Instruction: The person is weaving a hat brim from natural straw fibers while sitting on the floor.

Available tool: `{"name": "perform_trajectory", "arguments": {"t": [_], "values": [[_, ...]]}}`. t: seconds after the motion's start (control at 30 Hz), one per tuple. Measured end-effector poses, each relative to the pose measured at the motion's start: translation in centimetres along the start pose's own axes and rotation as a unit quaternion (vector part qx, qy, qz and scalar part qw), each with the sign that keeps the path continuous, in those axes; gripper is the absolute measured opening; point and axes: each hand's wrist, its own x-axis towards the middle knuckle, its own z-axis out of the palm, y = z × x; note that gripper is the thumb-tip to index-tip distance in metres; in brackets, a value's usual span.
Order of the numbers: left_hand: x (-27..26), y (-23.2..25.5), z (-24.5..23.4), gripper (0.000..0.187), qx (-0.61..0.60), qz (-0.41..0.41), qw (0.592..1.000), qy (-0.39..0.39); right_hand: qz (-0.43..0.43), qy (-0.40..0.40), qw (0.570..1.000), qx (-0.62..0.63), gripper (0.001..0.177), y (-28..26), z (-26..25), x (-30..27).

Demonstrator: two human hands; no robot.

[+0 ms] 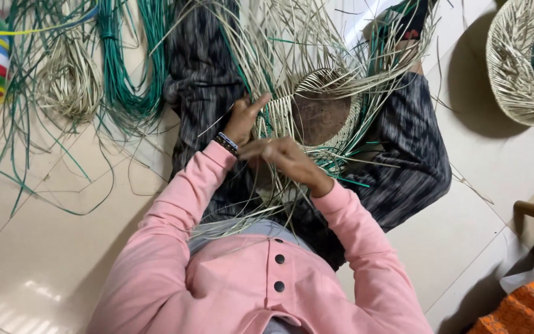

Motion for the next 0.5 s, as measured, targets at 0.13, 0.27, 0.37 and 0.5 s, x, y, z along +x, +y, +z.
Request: {"name": "perform_trajectory", "arguments": {"t": [0.13, 0.27, 0.37, 0.5], "values": [[1.3, 1.1, -0.8, 0.055, 0.064, -0.016, 0.997, -0.039, 0.217, -0.105, 0.970, 0.017, 0.060, 6.7, -0.9, -3.5], [2.5, 7.0, -0.6, 0.108, 0.053, -0.156, 0.966, -0.200, 0.362, -0.090, 0.907, 0.197, 0.061, 11.5, -0.9, -6.4], [8.2, 6.0, -0.9, 0.096, 0.023, -0.124, 0.958, -0.256, 0.386, -0.051, 0.891, 0.233, 0.058, 11.6, -0.4, -7.2], [19.9, 5.8, 0.9, 0.080, 0.085, -0.034, 0.985, -0.149, 0.338, -0.013, 0.909, 0.245, 0.047, 11.8, 0.5, -7.5]]}}
